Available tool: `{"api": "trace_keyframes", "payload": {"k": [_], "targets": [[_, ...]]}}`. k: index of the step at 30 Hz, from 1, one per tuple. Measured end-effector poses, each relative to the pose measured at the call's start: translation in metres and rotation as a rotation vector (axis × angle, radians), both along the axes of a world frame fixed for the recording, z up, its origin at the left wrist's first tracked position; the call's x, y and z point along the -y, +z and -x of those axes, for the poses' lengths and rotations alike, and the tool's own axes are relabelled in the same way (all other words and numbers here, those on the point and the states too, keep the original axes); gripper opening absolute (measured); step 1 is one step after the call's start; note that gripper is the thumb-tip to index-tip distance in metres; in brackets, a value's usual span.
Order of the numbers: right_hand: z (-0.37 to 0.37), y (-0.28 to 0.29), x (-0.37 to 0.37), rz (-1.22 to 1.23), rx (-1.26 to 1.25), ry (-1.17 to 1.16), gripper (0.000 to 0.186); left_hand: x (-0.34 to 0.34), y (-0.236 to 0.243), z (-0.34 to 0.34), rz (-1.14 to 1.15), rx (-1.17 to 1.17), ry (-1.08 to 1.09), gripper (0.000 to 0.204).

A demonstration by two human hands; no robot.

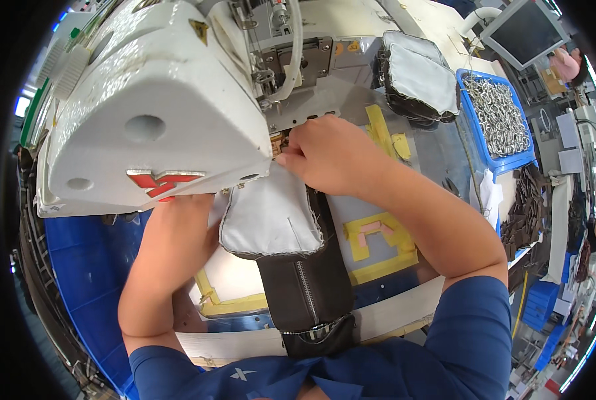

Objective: The person sews zippers onto small fabric pouches using an industrial sewing machine. They repeatedly align the zipper, stitch along its length, trim threads, and flip the pouch to sew the opposite side. The finished pouches are placed into a blue bin.

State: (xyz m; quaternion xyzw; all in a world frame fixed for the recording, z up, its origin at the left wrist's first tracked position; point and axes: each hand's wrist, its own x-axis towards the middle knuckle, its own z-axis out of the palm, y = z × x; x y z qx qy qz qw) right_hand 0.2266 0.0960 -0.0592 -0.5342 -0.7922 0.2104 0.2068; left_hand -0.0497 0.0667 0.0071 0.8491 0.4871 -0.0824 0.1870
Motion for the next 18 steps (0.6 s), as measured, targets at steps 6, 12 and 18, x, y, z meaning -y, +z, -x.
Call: {"api": "trace_keyframes", "payload": {"k": [6,12,18], "targets": [[-0.001,-0.008,-0.006,-0.044,-0.048,0.041,0.030,0.034,-0.001,-0.020,-0.280,0.298,-0.344,0.072],[0.003,-0.007,-0.003,-0.131,0.041,0.060,0.029,0.024,-0.023,-0.026,-0.166,0.386,-0.469,0.073],[0.003,-0.009,-0.005,-0.104,0.088,0.044,0.030,0.022,-0.019,-0.030,-0.133,0.348,-0.483,0.070]]}}
